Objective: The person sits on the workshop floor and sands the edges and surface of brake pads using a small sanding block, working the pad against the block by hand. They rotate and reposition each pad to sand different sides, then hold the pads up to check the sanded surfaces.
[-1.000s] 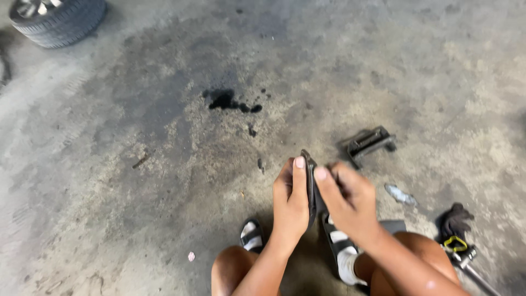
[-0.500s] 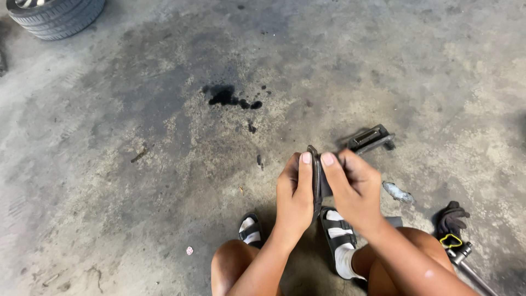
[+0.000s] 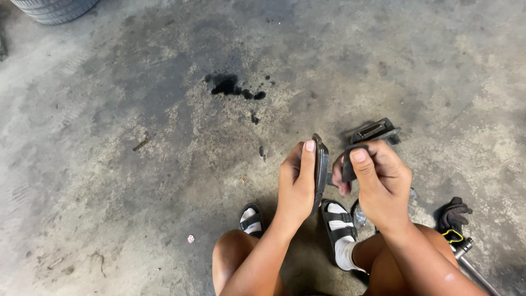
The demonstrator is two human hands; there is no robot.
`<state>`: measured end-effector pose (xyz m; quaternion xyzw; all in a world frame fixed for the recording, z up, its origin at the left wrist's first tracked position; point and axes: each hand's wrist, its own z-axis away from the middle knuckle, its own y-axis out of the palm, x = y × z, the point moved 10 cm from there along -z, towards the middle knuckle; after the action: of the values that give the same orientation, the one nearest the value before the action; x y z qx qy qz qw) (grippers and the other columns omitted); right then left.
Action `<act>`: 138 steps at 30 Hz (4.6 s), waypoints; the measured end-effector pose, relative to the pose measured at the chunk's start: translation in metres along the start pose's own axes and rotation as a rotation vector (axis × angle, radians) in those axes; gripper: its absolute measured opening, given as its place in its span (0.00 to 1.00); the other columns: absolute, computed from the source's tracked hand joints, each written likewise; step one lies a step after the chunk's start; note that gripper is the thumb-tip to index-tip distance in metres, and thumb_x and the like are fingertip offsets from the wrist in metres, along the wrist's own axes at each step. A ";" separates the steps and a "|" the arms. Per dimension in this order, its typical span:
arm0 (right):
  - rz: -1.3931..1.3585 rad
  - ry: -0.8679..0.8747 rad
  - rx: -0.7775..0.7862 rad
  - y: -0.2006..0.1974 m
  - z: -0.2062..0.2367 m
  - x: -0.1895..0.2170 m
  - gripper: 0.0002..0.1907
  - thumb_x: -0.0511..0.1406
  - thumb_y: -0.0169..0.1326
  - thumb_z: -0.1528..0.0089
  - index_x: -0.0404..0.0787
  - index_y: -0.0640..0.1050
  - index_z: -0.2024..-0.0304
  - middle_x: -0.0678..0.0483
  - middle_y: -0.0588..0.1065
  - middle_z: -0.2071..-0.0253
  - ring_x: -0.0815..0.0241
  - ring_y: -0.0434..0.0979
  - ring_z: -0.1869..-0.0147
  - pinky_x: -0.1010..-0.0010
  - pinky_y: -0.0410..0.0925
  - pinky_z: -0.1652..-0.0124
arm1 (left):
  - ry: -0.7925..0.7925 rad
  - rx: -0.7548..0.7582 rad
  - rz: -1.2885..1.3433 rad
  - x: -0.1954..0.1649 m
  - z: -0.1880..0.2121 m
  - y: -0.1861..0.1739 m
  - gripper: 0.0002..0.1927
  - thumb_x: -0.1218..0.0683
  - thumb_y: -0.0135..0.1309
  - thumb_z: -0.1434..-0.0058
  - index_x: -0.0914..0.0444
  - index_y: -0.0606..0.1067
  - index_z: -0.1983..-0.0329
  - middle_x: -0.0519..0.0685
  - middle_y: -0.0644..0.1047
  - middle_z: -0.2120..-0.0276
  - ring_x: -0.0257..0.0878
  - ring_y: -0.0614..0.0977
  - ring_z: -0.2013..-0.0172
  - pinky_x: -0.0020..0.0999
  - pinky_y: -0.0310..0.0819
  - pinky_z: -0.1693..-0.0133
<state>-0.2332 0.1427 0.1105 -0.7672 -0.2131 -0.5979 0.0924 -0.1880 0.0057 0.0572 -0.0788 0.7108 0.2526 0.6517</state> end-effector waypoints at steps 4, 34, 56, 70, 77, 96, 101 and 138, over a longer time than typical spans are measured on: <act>0.027 0.136 0.038 0.003 0.003 -0.019 0.13 0.38 0.46 0.27 0.36 0.71 0.63 0.56 0.71 0.75 0.72 0.65 0.75 0.78 0.61 0.74 | 0.048 0.003 -0.043 -0.006 0.001 0.000 0.21 0.46 0.41 0.23 0.64 0.71 0.66 0.40 0.69 0.76 0.26 0.67 0.73 0.27 0.63 0.71; 0.341 -0.124 -0.093 0.003 0.013 -0.007 0.18 0.31 0.55 0.30 0.38 0.70 0.76 0.66 0.63 0.79 0.78 0.57 0.73 0.78 0.52 0.76 | 0.011 -0.061 -0.266 -0.029 0.009 -0.008 0.19 0.45 0.47 0.27 0.65 0.72 0.66 0.48 0.72 0.80 0.30 0.71 0.75 0.32 0.70 0.72; 0.443 -0.196 -0.147 0.010 0.005 0.018 0.20 0.31 0.54 0.29 0.36 0.67 0.77 0.63 0.59 0.80 0.75 0.54 0.73 0.74 0.51 0.76 | 0.045 -0.008 -0.268 -0.037 0.014 0.000 0.18 0.46 0.45 0.27 0.64 0.72 0.65 0.47 0.71 0.79 0.30 0.70 0.75 0.32 0.68 0.71; 0.543 -0.349 -0.131 0.016 0.004 0.042 0.20 0.33 0.55 0.31 0.36 0.67 0.78 0.60 0.59 0.83 0.74 0.57 0.77 0.74 0.54 0.77 | 0.031 -0.036 -0.217 -0.038 0.013 0.001 0.19 0.46 0.45 0.27 0.65 0.70 0.67 0.45 0.70 0.79 0.30 0.69 0.74 0.32 0.68 0.71; 0.508 -0.327 -0.143 0.020 0.003 0.044 0.18 0.31 0.54 0.31 0.35 0.69 0.77 0.59 0.60 0.83 0.73 0.58 0.76 0.74 0.54 0.77 | 0.048 -0.022 -0.143 -0.043 0.014 0.002 0.20 0.46 0.45 0.25 0.65 0.70 0.67 0.45 0.69 0.78 0.30 0.68 0.73 0.32 0.67 0.70; 0.471 -0.279 -0.156 0.012 0.006 0.027 0.18 0.32 0.54 0.29 0.36 0.69 0.74 0.63 0.61 0.79 0.76 0.56 0.72 0.76 0.53 0.75 | 0.044 -0.011 -0.191 -0.047 0.015 -0.001 0.20 0.46 0.46 0.26 0.65 0.71 0.66 0.44 0.69 0.78 0.29 0.68 0.73 0.30 0.67 0.70; 0.438 -0.227 -0.168 0.008 0.001 0.023 0.18 0.33 0.53 0.28 0.36 0.70 0.74 0.64 0.62 0.80 0.76 0.57 0.73 0.76 0.53 0.75 | 0.002 -0.002 -0.197 -0.045 0.017 0.001 0.20 0.45 0.45 0.27 0.65 0.72 0.67 0.43 0.70 0.79 0.30 0.68 0.75 0.31 0.65 0.72; 0.676 -0.415 -0.202 0.028 0.010 0.054 0.17 0.31 0.54 0.30 0.33 0.70 0.74 0.50 0.62 0.82 0.66 0.59 0.79 0.69 0.58 0.76 | -0.040 -0.010 -0.246 -0.052 0.020 -0.004 0.22 0.43 0.45 0.27 0.65 0.72 0.67 0.50 0.71 0.79 0.35 0.70 0.75 0.36 0.68 0.70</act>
<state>-0.2020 0.1337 0.1624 -0.9035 0.0966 -0.3845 0.1628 -0.1608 0.0001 0.1055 -0.1635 0.6813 0.1760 0.6914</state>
